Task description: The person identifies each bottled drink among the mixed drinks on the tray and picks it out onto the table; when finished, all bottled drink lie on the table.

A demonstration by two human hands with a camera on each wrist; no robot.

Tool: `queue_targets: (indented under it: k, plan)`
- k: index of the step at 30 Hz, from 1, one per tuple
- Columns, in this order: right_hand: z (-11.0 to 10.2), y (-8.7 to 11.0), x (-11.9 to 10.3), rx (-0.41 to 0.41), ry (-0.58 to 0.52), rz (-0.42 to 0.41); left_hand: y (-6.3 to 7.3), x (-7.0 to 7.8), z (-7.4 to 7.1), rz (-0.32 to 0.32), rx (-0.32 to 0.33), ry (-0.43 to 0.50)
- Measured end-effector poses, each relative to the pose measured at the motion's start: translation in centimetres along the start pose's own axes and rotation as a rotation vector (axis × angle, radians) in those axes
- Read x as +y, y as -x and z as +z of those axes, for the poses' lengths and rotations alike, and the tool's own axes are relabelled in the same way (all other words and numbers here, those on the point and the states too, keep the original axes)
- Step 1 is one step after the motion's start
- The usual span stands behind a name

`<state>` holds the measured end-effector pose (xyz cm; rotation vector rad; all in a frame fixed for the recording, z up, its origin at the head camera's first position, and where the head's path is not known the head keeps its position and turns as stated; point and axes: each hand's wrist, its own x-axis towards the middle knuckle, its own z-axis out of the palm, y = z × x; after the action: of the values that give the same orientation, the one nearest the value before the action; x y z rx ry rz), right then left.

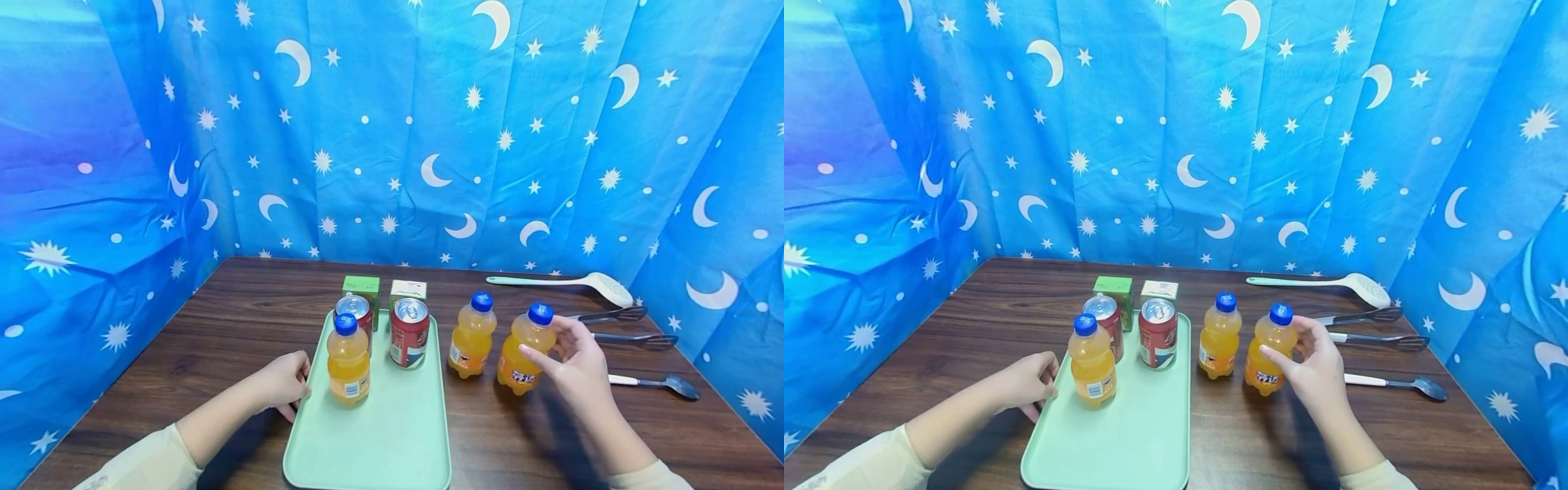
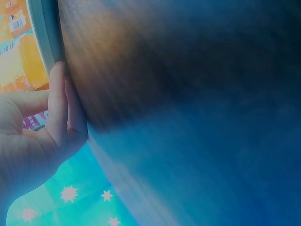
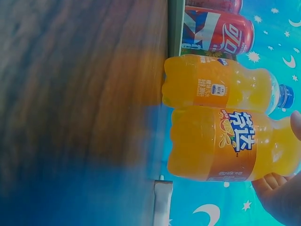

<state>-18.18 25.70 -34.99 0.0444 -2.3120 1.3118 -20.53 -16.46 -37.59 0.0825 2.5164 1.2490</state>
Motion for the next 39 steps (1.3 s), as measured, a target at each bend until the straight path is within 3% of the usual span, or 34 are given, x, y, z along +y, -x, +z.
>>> queue_targets:
  k: [19,39]
  plan:
    - [-0.35,-0.48,-0.23,-0.033,-0.030,0.141,0.07,-0.02,0.08,0.003,0.011,-0.013]
    - [-0.32,-0.80,0.07,-0.035,-0.033,0.198,-0.03,-0.17,-0.02,-0.002,0.001,0.000]
